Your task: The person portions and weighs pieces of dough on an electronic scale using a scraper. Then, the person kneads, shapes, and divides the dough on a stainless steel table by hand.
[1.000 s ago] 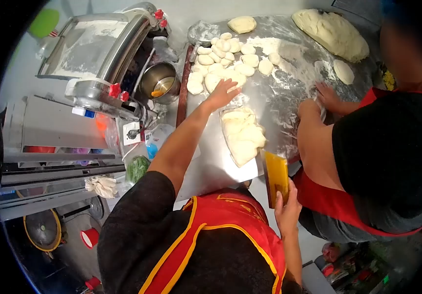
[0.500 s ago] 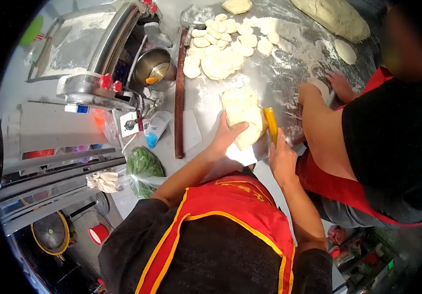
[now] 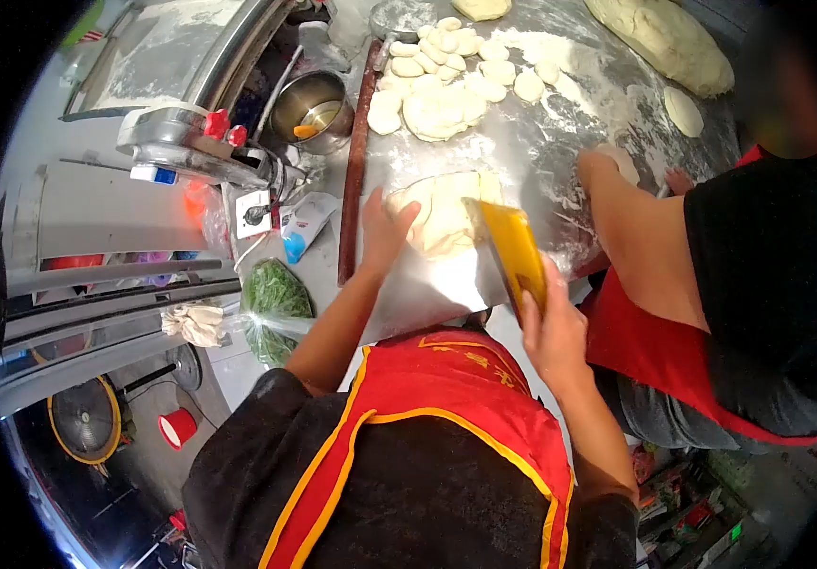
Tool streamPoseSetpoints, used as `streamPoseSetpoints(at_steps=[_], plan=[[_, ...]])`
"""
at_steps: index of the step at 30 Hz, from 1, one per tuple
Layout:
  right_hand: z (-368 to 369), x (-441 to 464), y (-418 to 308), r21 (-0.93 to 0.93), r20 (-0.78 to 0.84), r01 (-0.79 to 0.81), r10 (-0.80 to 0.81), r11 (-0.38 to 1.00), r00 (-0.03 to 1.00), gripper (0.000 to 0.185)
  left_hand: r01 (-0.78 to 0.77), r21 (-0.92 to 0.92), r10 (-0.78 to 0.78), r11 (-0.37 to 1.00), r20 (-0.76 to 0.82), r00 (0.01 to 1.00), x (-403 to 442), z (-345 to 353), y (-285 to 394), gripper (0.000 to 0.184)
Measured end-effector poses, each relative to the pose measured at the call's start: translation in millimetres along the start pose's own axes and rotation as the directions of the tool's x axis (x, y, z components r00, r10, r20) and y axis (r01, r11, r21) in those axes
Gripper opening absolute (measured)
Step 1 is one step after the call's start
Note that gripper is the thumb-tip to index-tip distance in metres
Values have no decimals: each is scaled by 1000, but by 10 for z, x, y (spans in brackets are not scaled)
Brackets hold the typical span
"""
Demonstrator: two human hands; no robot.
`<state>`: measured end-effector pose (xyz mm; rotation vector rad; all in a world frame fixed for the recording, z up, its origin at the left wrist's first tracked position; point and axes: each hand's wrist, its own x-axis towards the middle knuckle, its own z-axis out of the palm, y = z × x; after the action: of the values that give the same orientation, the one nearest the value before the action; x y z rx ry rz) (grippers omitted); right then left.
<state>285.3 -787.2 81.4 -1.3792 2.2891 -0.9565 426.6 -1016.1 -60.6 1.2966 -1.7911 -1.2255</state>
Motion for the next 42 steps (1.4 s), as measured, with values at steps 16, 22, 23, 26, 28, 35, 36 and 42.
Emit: streamPoseSetpoints(at_steps=[16,22,23,26,28,35,36,42], plan=[[915,752,-40,-105,237,118,-90,987,967,76,342,91,-342,935,-10,939,-126,372,-151,103],[1088,940,-74,-106,221,125,-99,986,970,73,303,131,-309,944,27,951,-100,233,-159,90],[1098,928,-72,-111,210,131,-105,985,972,73,311,122,-318,943,49,947,-97,204,-129,89],[1107,875,-27,-88,195,137,-118,987,974,73,309,140,-318,941,50,947,-101,202,-190,87],[1090,853,-14,-74,229,89,-69,993,971,77,311,154,-322,938,54,945,-99,207,-234,85],[970,910,-154,-111,334,-59,93,992,938,84,233,111,-240,966,54,969,-118,175,-326,79],[984,919,-151,-116,339,-46,83,992,937,85,231,112,-238,967,53,970,-119,172,-337,77],[1114,1039,-90,-124,345,-51,91,991,934,90,259,159,-273,953,72,959,-106,142,-295,65]])
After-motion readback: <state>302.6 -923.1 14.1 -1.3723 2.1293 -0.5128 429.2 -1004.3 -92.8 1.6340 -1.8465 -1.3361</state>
